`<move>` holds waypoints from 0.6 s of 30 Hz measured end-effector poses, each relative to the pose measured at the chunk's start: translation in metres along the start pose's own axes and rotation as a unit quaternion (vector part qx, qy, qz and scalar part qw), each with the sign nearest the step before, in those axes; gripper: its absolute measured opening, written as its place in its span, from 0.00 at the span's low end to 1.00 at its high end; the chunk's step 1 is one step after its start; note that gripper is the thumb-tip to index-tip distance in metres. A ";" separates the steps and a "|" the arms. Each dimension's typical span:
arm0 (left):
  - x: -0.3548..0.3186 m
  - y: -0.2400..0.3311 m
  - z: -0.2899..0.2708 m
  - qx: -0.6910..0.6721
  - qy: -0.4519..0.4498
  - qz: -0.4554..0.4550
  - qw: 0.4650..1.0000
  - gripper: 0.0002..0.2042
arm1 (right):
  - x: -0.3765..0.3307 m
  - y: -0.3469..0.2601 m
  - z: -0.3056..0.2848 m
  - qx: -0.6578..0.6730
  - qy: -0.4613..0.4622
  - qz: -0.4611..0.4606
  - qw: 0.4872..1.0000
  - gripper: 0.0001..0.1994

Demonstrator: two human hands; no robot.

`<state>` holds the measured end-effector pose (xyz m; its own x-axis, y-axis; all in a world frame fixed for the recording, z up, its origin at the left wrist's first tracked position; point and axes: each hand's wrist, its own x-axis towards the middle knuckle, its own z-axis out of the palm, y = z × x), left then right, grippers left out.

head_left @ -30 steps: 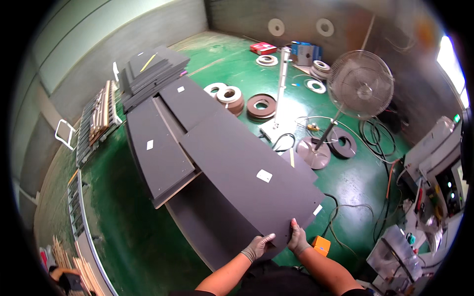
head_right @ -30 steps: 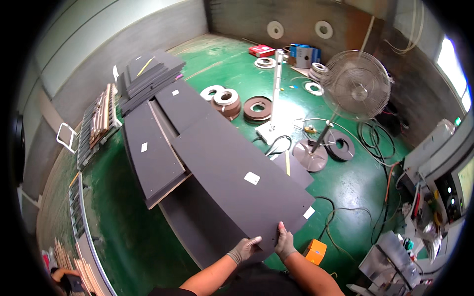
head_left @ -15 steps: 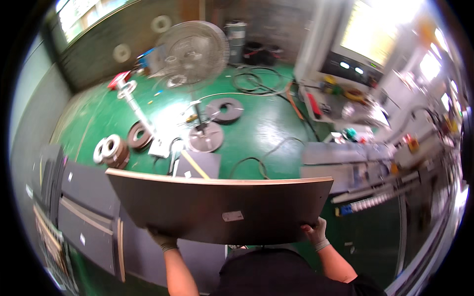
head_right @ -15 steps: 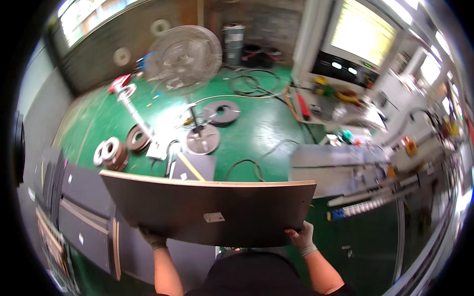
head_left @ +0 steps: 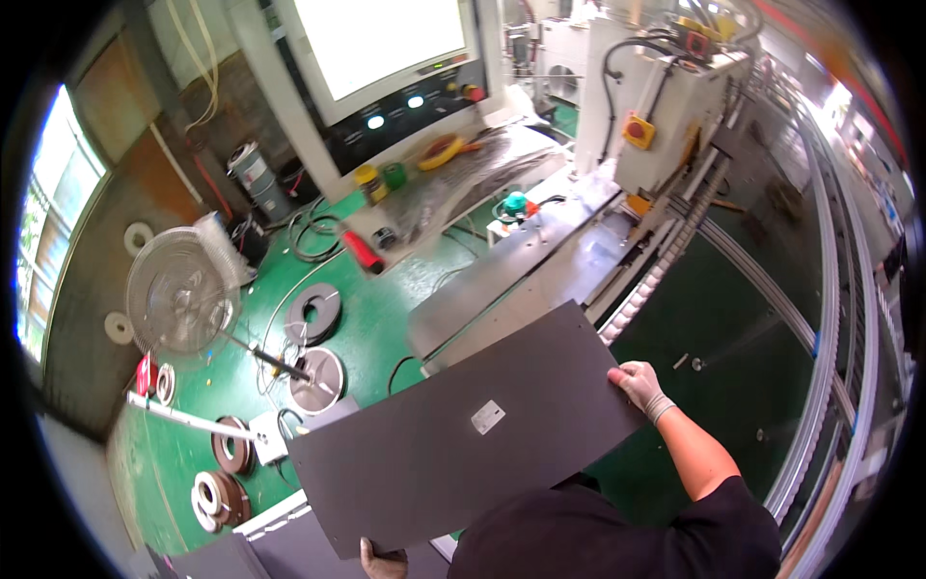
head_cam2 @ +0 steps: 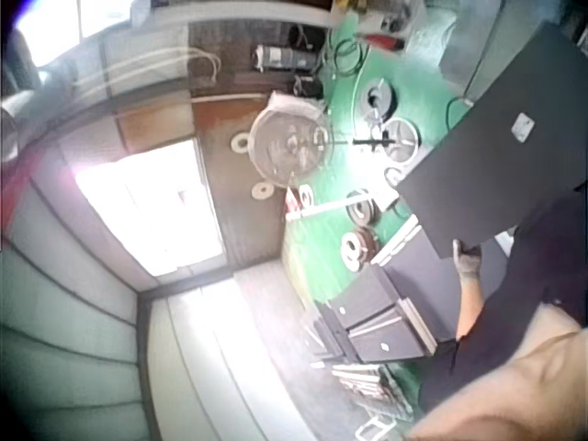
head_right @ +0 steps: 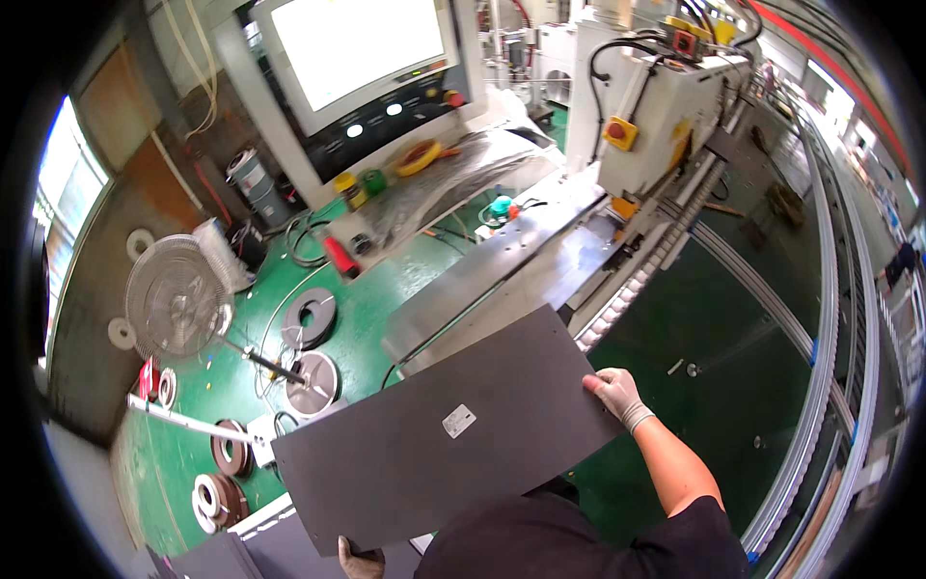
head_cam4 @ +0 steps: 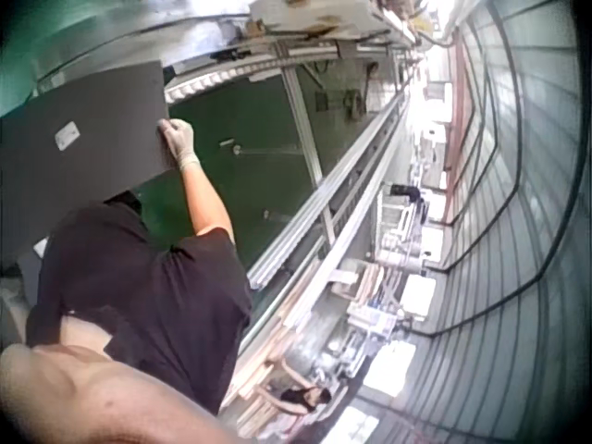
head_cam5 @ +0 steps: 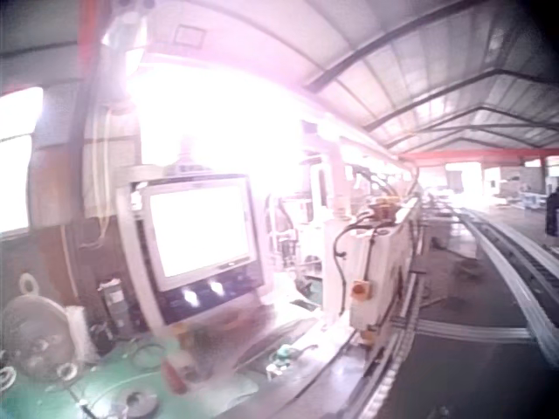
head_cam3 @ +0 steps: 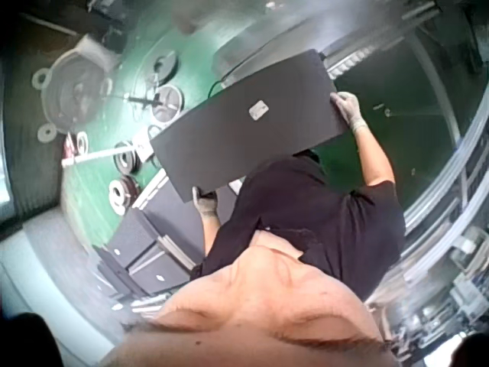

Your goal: The person processes wood panels by picking them up from a stack, feeding them into an edge-banding machine, and then returning the panels to the stack.

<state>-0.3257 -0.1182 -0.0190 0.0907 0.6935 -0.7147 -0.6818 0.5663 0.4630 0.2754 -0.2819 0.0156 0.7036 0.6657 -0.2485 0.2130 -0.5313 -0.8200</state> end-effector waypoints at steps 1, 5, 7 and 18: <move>-0.001 -0.009 -0.001 0.007 -0.011 -0.018 1.000 0.18 | 0.007 0.016 -0.002 0.083 0.078 -0.009 0.993 0.18; -0.020 -0.027 -0.008 0.025 -0.068 -0.049 0.996 0.19 | 0.001 0.044 -0.029 0.483 0.052 0.156 0.860 0.26; -0.022 -0.038 -0.011 0.018 -0.086 -0.061 0.994 0.22 | -0.020 0.048 -0.009 0.602 0.083 0.161 0.778 0.37; -0.027 -0.110 0.063 0.111 -0.034 -0.280 0.953 0.28 | -0.060 -0.014 0.114 0.321 -0.151 0.104 0.929 0.27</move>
<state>-0.2075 -0.1716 -0.0180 0.4477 0.2775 -0.8500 -0.3419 0.9315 0.1240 0.1531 -0.2543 -0.0165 0.4419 0.7514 -0.4900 -0.4233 -0.3069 -0.8524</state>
